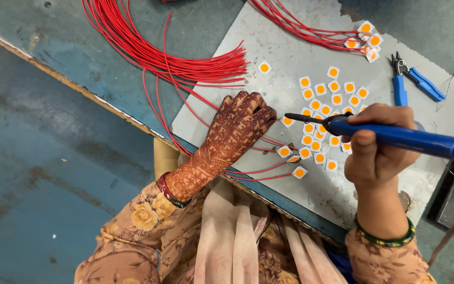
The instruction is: The person solders red insulated wires onto small orange LED chip components one at a time using a soldering iron, holding each wire in place with one hand while applying the iron with the other. Finished wired LED chips are gathered at the top of the work mat, and the person places completed units into a blue crate.
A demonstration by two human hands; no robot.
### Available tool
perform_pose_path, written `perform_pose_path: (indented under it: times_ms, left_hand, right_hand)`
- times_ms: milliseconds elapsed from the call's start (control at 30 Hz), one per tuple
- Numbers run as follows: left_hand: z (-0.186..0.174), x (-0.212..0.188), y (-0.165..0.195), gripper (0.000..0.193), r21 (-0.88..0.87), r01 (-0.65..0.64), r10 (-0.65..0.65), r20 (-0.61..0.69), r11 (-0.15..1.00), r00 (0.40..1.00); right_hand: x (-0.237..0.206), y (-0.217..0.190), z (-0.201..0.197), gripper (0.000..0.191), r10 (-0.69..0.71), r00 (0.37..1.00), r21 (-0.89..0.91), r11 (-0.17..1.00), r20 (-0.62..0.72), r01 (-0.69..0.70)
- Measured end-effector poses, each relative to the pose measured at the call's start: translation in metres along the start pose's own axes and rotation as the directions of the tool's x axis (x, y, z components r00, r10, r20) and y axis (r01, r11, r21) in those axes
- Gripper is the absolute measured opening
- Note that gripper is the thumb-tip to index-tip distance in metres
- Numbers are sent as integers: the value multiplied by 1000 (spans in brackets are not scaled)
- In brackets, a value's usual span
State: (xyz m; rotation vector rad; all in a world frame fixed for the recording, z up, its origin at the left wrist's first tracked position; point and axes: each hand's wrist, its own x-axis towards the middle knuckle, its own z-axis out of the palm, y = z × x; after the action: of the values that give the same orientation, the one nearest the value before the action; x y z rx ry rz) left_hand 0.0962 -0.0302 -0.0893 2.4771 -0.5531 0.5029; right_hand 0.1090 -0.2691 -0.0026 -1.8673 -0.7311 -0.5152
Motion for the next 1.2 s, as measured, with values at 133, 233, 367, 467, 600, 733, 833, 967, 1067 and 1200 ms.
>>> perform_pose_path:
  times_ms: [133,233,367,467,600,733,833,967,1067,1200]
  left_hand:
    - [0,0,1,14,-7,-9,9,-16,1000,1000]
    - [0,-1,1,14,-21,-14,14,-37,1000,999]
    - [1,-1,2,14,-30,7,-9,-46,1000,999]
    - [1,0,2,14,-30,2,-3,-52,1000,999]
    - [0,0,2,14,-53,10,-12,-38,999,999]
    - [0,0,2,14,-44,4,-6,-44,999,999]
    - [0,0,2,14,-40,-2,0,-41,999,999]
    - [-1,-1,2,14,-8,-14,14,-35,1000,999]
    - [-2,0,2,13,-15,-15,15,-12,1000,1000]
    - [-2,-1,3,12,-8,-19,18,-34,1000,999]
  right_hand:
    - [1,-1,1,45,4,999,-1,1000,36,-4]
    - [0,1,1,44,-15,999,-17,1000,41,16]
    - [-2,3,0,43,-25,998,-21,999,53,26]
    - [-3,5,0,42,-35,998,-25,999,59,36]
    - [-4,5,0,43,-28,998,-36,999,58,30]
    - [-4,4,-1,44,-25,998,-29,999,58,27]
    - [-5,4,-1,44,-8,998,-34,999,60,10]
    - [-7,5,-1,44,-22,998,-33,999,62,24]
    - [-7,6,1,43,-37,998,-46,998,54,39]
    - [-6,5,2,44,-37,998,-19,999,51,38]
